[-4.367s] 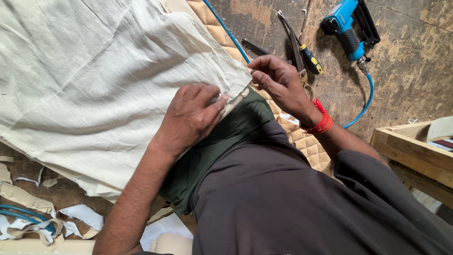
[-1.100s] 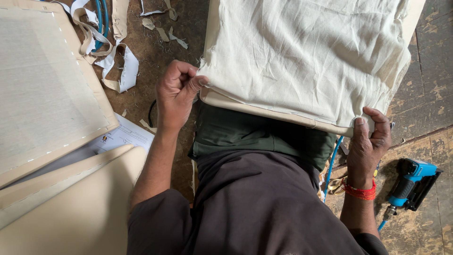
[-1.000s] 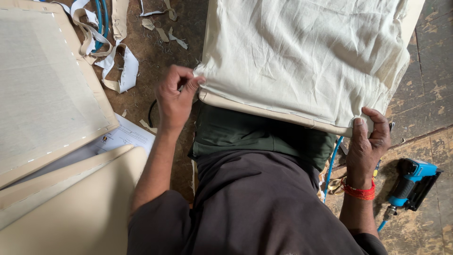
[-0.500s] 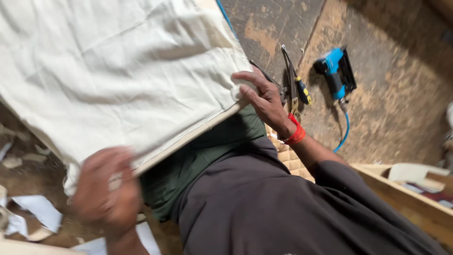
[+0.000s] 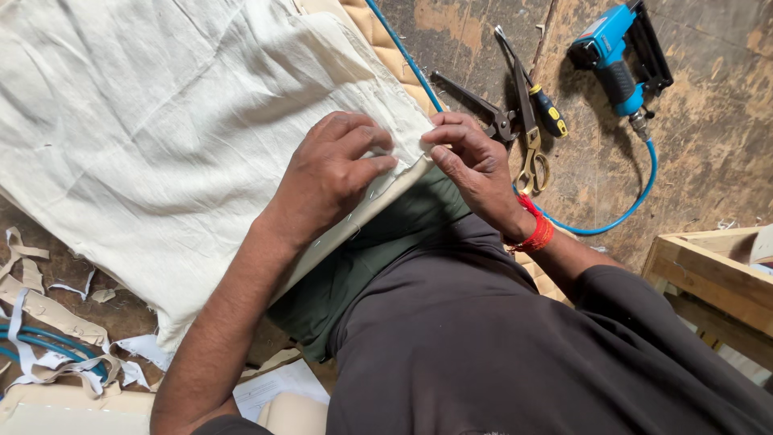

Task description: The person folds and staples white fabric onto a rectangular padded board using a pneumatic staple gun. They repeatedly pull the fabric taut, fold edges, and drive staples along the perimeter to secure the fabric to the board.

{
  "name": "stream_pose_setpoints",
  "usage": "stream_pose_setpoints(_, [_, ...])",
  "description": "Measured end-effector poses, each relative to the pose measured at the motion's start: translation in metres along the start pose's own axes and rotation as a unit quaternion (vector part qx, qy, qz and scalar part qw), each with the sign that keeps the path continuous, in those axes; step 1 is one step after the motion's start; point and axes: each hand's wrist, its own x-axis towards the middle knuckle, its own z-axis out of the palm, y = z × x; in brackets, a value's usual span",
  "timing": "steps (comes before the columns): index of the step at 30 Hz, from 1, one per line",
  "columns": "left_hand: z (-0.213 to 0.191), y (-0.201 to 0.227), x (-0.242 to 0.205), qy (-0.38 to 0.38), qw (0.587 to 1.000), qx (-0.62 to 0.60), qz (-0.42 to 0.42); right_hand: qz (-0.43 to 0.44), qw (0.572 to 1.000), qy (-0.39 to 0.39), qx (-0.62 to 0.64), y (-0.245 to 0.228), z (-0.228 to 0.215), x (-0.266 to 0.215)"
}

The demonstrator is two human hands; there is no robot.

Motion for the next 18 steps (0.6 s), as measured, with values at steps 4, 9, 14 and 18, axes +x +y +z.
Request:
stream_pose_setpoints(4, [0.001,-0.006,-0.003,-0.017,1.0,-0.011,-0.004,-0.024,1.0,0.002,-0.009,-0.006,0.005,0.004])
stream_pose_setpoints(9, [0.002,-0.011,0.003,-0.048,0.999,0.01,0.003,-0.032,0.995,0.026,-0.091,-0.014,0.01,0.003])
stream_pose_setpoints(14, [0.003,-0.012,0.001,-0.043,0.999,0.003,0.015,-0.056,0.99,0.038,-0.121,-0.01,0.002,0.0])
stream_pose_setpoints(18, [0.002,-0.015,-0.002,-0.036,0.999,-0.016,0.028,-0.022,0.974,0.123,-0.187,0.01,-0.034,0.013])
